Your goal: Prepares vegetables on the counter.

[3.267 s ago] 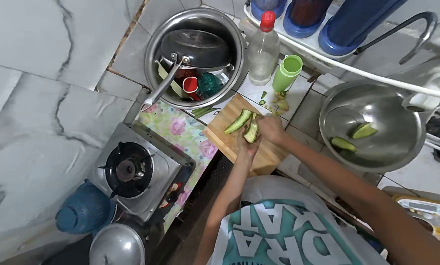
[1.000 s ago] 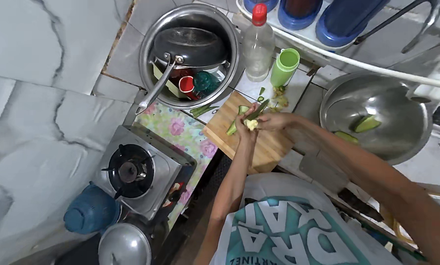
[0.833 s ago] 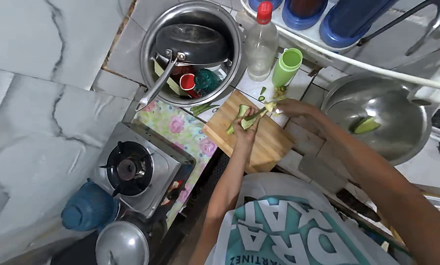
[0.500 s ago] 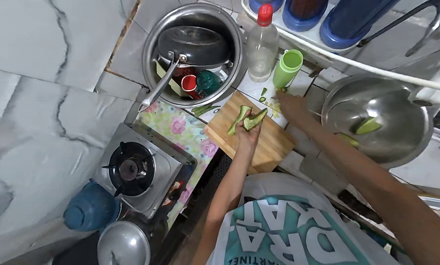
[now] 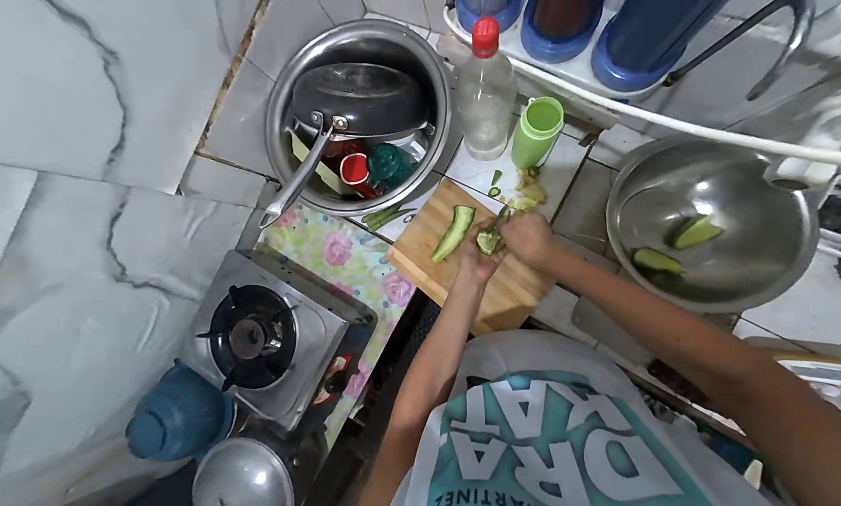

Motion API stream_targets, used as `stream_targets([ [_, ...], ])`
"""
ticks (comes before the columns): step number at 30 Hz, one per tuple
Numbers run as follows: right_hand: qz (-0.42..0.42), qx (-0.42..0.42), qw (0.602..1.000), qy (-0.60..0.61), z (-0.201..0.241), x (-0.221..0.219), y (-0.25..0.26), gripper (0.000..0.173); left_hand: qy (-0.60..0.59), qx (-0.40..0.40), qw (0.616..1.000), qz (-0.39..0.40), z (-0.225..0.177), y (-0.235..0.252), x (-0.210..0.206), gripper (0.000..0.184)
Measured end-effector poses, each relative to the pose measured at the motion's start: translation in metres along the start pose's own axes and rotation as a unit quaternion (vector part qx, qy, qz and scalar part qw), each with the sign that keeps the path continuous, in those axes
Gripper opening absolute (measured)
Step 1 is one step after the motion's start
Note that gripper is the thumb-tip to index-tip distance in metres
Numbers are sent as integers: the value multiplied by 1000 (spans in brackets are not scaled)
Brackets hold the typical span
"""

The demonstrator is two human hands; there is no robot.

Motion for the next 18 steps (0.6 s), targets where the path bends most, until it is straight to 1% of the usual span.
stream_targets([
  [1, 8, -9, 1000, 9, 2, 3, -1, 14, 7, -18, 1000, -16, 2, 1, -3, 31],
  [2, 15, -17, 1000, 22, 5, 7, -2, 14, 15, -44, 998, -33, 4, 2, -5, 30],
  [5, 14, -16, 999, 47, 16, 12, -5, 15, 57, -137, 987, -60, 7, 9, -7, 39],
  [7, 8, 4, 999, 46, 28, 18, -12, 14, 63, -166, 983, -51, 9, 13, -1, 48],
  [8, 9, 14, 999, 47, 33, 20, -15, 14, 47, -166, 984, -52, 11, 13, 3, 49],
  [9, 12, 22, 998, 51, 33, 21, -16, 15, 12, -158, 986, -57, 11, 13, 5, 47],
  [11, 24, 22, 996, 79, 24, 21, -15, 17, -56, -136, 986, -85, 10, 8, 4, 34],
  [13, 20, 5, 996, 86, 10, 23, -8, 17, -104, -122, 985, -68, 8, 3, 0, 27],
  [15, 37, -24, 996, 78, 0, 21, 1, 18, -117, -115, 984, -71, 6, 0, -3, 25],
  [18, 7, -20, 998, 53, 10, 18, 2, 13, -102, -107, 984, -98, 3, -2, -4, 22],
])
Point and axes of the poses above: each hand's wrist, its own y-axis towards the middle knuckle, its own x-axis out of the back of the hand, z = x × y, the point moved 7 cm from there along y, towards the middle knuckle, and after that the axes turned 6 degrees about x, right-handed, at the moved point
